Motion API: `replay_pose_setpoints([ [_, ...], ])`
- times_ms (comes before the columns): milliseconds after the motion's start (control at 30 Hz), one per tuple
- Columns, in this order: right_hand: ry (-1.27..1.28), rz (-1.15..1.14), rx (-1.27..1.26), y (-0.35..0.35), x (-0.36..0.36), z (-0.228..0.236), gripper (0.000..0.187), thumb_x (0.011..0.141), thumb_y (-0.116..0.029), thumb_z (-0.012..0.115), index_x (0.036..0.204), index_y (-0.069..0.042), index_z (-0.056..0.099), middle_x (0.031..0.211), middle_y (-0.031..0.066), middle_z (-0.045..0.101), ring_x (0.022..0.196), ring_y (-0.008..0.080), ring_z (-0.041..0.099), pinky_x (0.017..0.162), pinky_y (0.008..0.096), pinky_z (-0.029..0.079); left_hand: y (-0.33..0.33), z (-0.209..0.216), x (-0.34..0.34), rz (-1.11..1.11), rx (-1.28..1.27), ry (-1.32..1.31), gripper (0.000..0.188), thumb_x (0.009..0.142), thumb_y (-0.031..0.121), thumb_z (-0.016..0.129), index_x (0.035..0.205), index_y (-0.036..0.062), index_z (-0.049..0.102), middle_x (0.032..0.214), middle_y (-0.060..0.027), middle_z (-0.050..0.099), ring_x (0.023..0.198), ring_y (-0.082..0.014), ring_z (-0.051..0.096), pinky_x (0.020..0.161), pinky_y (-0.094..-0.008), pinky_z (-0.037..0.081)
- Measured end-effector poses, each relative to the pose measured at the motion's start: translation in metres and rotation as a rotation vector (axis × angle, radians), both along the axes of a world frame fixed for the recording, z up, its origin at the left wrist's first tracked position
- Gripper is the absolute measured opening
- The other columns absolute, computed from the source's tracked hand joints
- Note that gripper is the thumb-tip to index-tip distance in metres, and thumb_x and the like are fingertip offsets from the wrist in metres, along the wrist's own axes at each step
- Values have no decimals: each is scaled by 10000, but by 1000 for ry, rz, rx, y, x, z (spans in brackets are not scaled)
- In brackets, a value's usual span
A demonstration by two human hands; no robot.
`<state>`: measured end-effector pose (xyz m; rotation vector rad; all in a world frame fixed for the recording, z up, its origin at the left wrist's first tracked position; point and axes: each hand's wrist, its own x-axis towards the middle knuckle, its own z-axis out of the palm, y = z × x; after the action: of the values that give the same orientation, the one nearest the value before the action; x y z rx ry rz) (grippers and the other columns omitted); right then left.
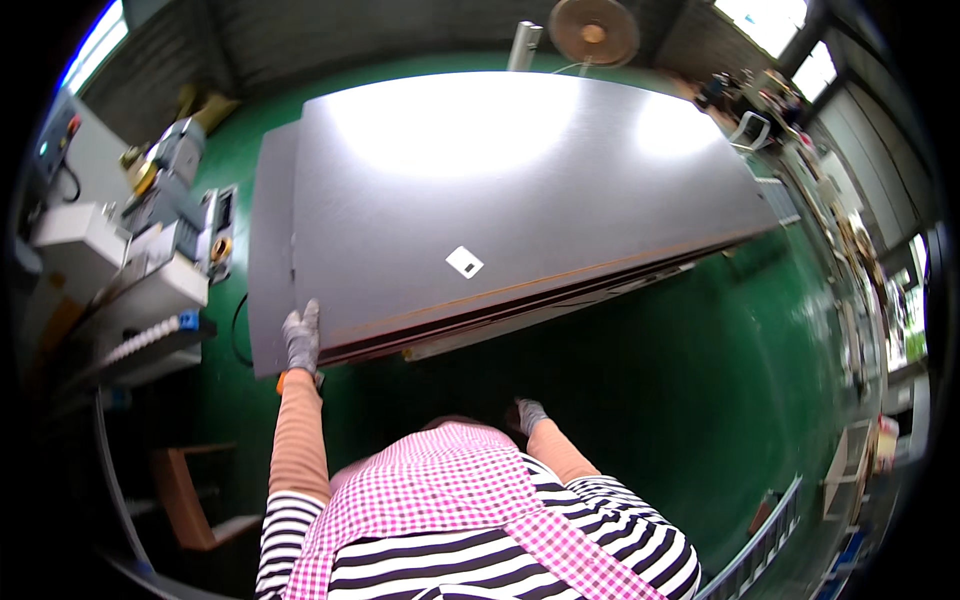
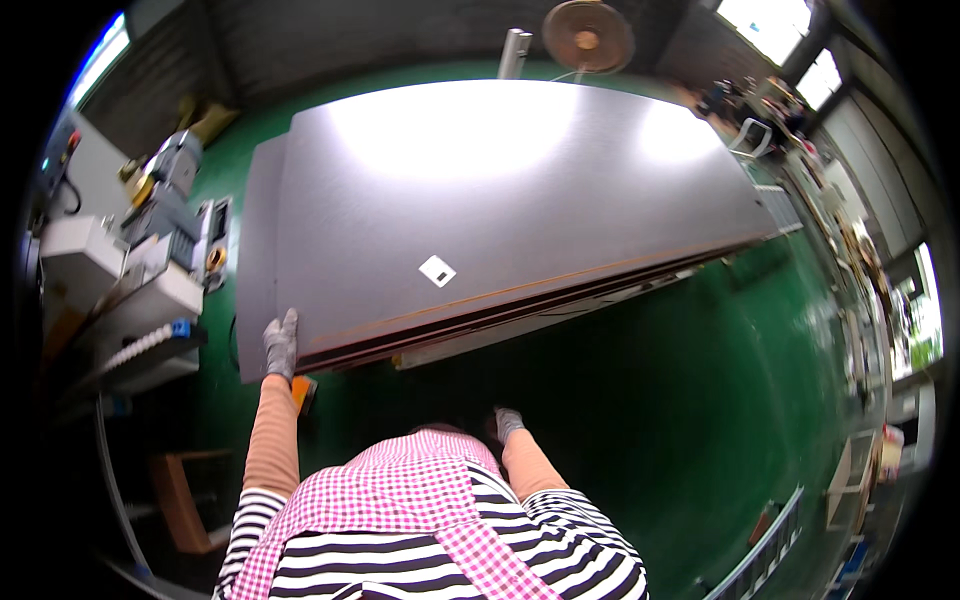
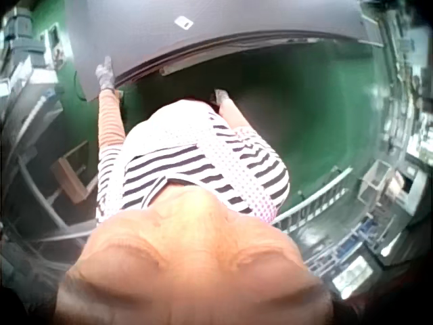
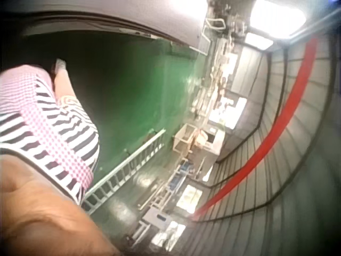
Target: The person feeds large wooden boards into an industrial edge-banding machine by hand, guiding each board along the conveyor and then stacking the processed boards on a nearby table.
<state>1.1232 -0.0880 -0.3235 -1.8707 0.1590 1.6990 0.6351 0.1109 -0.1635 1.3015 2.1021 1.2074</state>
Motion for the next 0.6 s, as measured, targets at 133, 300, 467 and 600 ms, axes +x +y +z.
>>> replay_pose_setpoints([
  [133, -12, 52, 68, 21, -12, 28, 229, 896, -282, 563, 1060, -122, 551, 859, 97, 623, 768, 275, 608, 684, 497, 524, -16, 13, 3, 53, -19, -25, 552, 844, 489, 614, 928, -56, 610, 835, -149, 614, 775, -221, 543, 743, -376, 454],
  [300, -70, 6, -66, 17, 11, 32, 257, 864, -286, 593, 1070, -136, 558, 893, 95, 618, 764, 278, 608, 664, 450, 521, -15, 46, 40, 109, -116, -222, 832, 764, 576, 649, 1144, -152, 511, 1148, -299, 551, 1102, -385, 526, 960, -419, 398],
  [467, -17, 169, -117, 5, 19, 14, 284, 872, -304, 576, 1089, -121, 560, 936, 109, 615, 803, 278, 605, 704, 444, 512, -29, 61, 21, 148, -244, -137, 857, 764, 561, 655, 1247, -119, 459, 1258, -285, 507, 1200, -375, 478, 1013, -398, 373],
  [600, 8, 295, -104, 26, 18, 8, 308, 878, -317, 562, 1105, -110, 562, 971, 120, 613, 834, 278, 602, 735, 440, 505, -30, 68, 33, 121, -177, -96, 683, 747, 557, 663, 1001, -71, 575, 979, -279, 605, 925, -382, 595, 821, -441, 466],
])
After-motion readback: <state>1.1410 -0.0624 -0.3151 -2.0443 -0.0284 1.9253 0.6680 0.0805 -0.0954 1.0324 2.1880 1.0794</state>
